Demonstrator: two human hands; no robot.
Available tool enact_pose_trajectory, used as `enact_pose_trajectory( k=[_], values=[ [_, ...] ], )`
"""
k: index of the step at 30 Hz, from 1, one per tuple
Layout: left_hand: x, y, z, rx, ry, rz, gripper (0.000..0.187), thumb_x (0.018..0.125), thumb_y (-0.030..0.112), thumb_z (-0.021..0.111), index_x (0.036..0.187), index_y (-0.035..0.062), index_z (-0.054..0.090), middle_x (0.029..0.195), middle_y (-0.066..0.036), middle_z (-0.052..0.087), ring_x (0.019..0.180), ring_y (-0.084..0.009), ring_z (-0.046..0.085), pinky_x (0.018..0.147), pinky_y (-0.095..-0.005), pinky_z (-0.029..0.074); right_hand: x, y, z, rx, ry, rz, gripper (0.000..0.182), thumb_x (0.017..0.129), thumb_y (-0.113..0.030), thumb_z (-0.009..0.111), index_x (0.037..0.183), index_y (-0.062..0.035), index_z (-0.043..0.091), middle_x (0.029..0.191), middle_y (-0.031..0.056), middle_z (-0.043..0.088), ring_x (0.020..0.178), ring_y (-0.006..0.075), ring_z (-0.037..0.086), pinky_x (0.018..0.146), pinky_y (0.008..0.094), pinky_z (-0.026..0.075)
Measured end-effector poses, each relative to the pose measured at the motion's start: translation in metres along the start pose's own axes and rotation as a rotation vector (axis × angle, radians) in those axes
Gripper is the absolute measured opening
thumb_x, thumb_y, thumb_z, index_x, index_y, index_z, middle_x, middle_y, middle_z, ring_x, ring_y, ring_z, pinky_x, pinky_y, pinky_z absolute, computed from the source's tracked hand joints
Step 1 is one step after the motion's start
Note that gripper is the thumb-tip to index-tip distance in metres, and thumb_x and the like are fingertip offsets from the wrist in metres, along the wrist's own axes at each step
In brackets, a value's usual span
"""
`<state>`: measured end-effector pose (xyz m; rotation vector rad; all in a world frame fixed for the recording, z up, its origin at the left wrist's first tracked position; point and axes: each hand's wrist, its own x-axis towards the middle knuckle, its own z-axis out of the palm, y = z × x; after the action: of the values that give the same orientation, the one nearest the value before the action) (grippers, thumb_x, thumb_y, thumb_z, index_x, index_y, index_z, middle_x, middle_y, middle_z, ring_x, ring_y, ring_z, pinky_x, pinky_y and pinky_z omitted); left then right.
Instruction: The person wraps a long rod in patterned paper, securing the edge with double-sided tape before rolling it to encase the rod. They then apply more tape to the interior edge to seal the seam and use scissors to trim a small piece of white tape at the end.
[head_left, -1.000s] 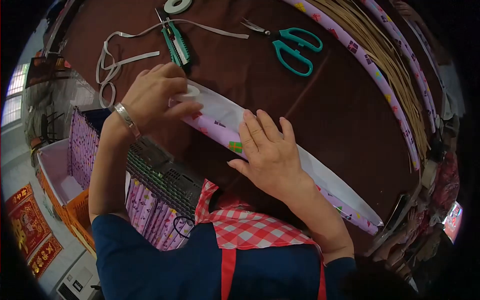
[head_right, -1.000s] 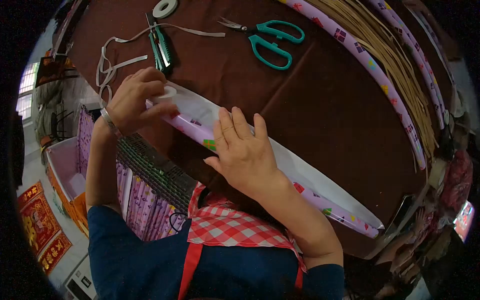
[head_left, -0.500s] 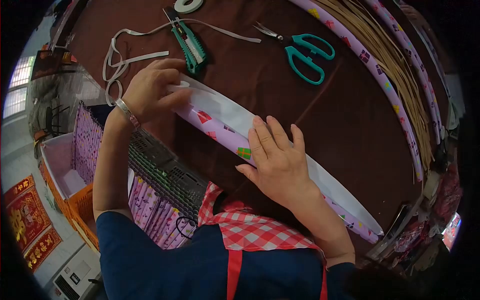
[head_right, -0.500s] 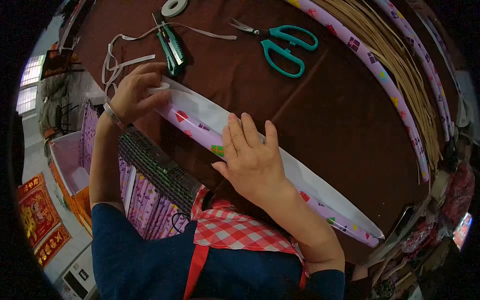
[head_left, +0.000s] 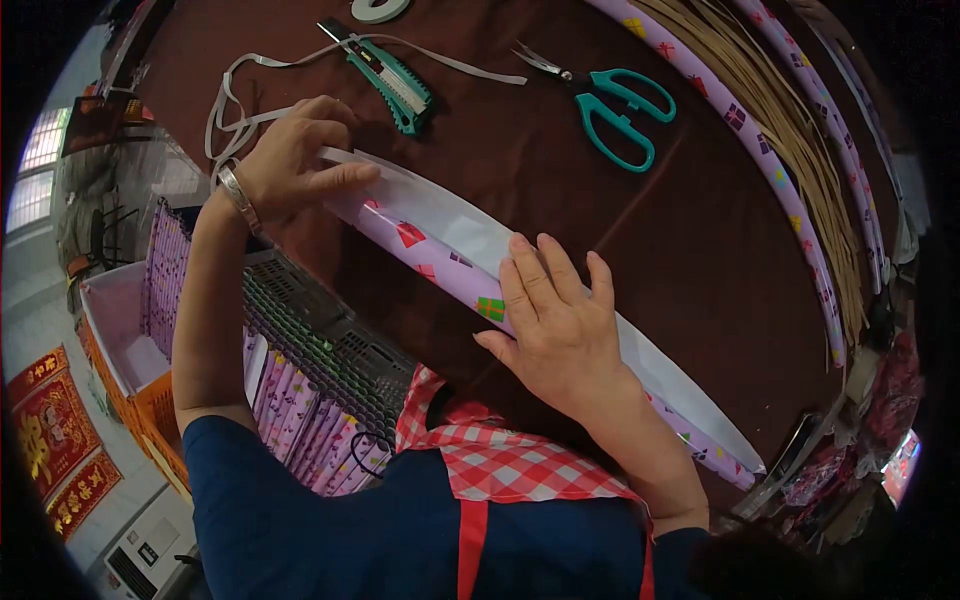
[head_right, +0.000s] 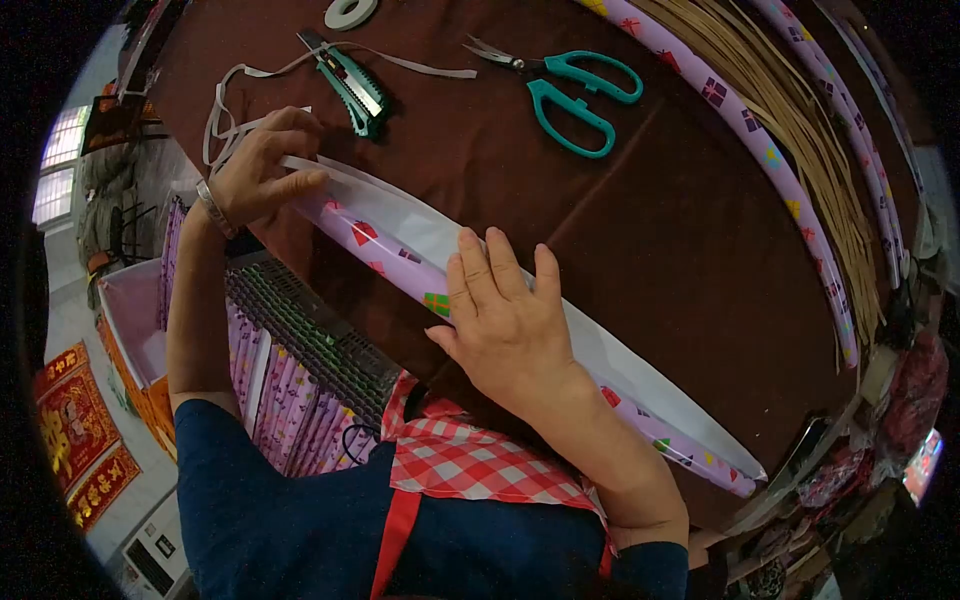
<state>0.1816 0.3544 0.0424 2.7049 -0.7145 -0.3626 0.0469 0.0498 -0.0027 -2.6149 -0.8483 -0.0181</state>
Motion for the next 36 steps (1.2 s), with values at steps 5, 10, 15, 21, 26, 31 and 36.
enact_pose_trajectory(
  k=[5,10,15,21,26,31,36],
  values=[
    [0.002,0.002,-0.011,0.081,-0.132,0.053,0.036,0.091,0.031,0.052,0.088,-0.0018,0.065,0.125,-0.021,0.053,0.118,-0.0354,0.051,0.097,-0.0428,0.043,0.0,0.001,0.0,0.006,-0.009,-0.016,0.065,0.072,-0.041,0.075,0.119,0.0009,0.061,0.134,0.0186,0.054,0.124,0.0331,0.048,0.096,0.0598,0.036],
    [-0.007,-0.001,0.004,0.233,0.018,-0.023,0.033,0.086,0.035,0.058,0.088,0.0028,0.066,0.123,-0.016,0.055,0.118,-0.0337,0.051,0.098,-0.0447,0.041,-0.001,0.001,0.001,0.005,-0.002,-0.022,0.065,0.071,-0.041,0.075,0.119,0.0006,0.061,0.134,0.0183,0.053,0.124,0.0327,0.048,0.096,0.0599,0.036],
    [-0.008,0.006,0.01,0.407,0.086,-0.096,0.036,0.087,0.038,0.058,0.093,0.0032,0.064,0.127,-0.014,0.054,0.117,-0.0342,0.052,0.097,-0.0458,0.04,0.0,0.001,-0.001,0.002,-0.017,-0.014,0.066,0.071,-0.041,0.075,0.12,0.0008,0.06,0.135,0.018,0.053,0.125,0.0328,0.047,0.096,0.0594,0.036],
    [-0.005,0.013,0.012,0.382,0.048,-0.193,0.032,0.086,0.037,0.057,0.093,0.0062,0.065,0.125,-0.01,0.056,0.115,-0.0308,0.052,0.093,-0.0457,0.038,0.0,0.001,0.0,0.013,-0.007,-0.013,0.066,0.07,-0.041,0.076,0.119,0.0012,0.06,0.134,0.018,0.053,0.125,0.0329,0.047,0.096,0.0591,0.037],
    [0.0,0.014,0.022,0.477,0.185,-0.202,0.032,0.081,0.039,0.062,0.089,0.0076,0.066,0.121,-0.008,0.058,0.122,-0.0286,0.049,0.099,-0.0577,0.034,-0.001,0.002,0.0,0.017,-0.001,-0.013,0.066,0.07,-0.04,0.077,0.119,0.0013,0.061,0.134,0.0181,0.053,0.124,0.033,0.048,0.095,0.0589,0.038],
    [0.0,0.02,0.027,0.514,0.232,-0.211,0.03,0.079,0.037,0.065,0.09,0.0086,0.067,0.122,-0.008,0.058,0.123,-0.027,0.049,0.099,-0.0599,0.033,-0.001,0.002,0.001,0.019,0.012,-0.002,0.071,0.064,-0.039,0.081,0.12,-0.0007,0.06,0.136,0.0151,0.052,0.124,0.031,0.049,0.094,0.0582,0.039],
    [-0.004,0.03,0.028,0.588,0.259,-0.257,0.035,0.081,0.035,0.066,0.105,0.0084,0.066,0.124,-0.008,0.057,0.122,-0.0285,0.05,0.104,-0.052,0.032,-0.001,0.003,0.001,0.024,0.015,-0.006,0.07,0.064,-0.039,0.081,0.119,-0.0005,0.06,0.136,0.0153,0.053,0.123,0.0314,0.05,0.093,0.058,0.039]
  ],
)
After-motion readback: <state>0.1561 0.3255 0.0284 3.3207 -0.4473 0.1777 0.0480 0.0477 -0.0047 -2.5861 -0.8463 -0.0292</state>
